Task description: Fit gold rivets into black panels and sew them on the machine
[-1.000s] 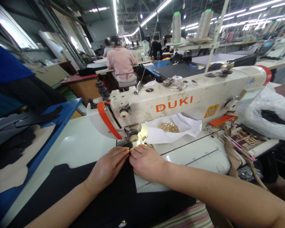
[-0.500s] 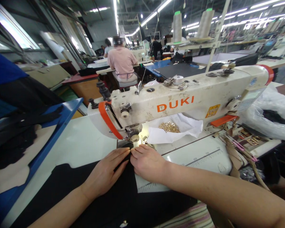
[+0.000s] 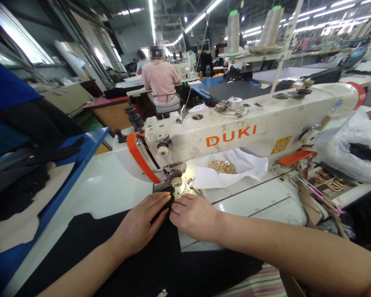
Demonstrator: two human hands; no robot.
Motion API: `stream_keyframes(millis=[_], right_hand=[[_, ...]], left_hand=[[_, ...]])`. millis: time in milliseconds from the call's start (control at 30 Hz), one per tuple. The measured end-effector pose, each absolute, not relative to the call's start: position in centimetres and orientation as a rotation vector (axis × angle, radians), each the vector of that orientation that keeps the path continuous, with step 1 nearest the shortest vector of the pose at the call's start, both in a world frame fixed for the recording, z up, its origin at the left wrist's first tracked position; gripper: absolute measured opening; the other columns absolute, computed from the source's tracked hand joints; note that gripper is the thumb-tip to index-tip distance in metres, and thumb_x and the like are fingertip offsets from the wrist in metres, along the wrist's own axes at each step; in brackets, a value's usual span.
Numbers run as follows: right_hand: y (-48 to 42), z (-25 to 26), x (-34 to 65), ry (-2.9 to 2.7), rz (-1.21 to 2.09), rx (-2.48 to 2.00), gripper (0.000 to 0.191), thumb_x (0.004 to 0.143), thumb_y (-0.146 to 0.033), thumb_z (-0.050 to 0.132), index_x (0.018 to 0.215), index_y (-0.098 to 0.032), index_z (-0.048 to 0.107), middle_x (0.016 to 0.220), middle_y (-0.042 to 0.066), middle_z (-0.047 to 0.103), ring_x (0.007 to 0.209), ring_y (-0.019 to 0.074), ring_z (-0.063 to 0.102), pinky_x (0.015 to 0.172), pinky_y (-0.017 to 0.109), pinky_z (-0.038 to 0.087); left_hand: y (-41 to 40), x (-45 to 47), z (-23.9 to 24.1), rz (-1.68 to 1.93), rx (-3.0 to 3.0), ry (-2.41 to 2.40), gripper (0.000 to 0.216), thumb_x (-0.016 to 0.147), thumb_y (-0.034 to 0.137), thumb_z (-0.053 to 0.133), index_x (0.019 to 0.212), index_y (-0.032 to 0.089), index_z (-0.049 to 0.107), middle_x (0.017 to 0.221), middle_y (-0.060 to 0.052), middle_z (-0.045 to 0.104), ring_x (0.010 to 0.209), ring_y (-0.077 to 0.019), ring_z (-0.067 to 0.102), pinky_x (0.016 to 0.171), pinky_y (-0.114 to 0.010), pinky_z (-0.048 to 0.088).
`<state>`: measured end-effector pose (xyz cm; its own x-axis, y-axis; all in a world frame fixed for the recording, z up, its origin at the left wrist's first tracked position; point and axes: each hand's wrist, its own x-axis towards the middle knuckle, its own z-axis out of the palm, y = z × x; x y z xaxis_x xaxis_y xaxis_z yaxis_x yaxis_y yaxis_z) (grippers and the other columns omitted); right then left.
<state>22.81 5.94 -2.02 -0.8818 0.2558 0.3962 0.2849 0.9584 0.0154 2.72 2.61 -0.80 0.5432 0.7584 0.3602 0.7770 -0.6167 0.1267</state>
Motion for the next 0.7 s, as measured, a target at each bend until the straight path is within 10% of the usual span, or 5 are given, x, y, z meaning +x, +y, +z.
stream_keyframes(millis=[700], right_hand=[[7.9, -1.7, 22.6, -2.785, -0.086, -0.442, 0.014, 0.093, -0.016, 0.046, 0.088, -0.013, 0.059, 0.09, 0.006, 0.062, 0.086, 0.0199, 0.056, 0.077, 0.033, 0.046]], left_hand=[[4.7, 2.5, -1.1, -0.592, -2.727, -1.268, 0.03, 0.091, 0.02, 0.045, 0.115, 0.007, 0.058, 0.115, -0.015, 0.064, 0.11, -0.0246, 0.059, 0.096, -0.043, 0.051]])
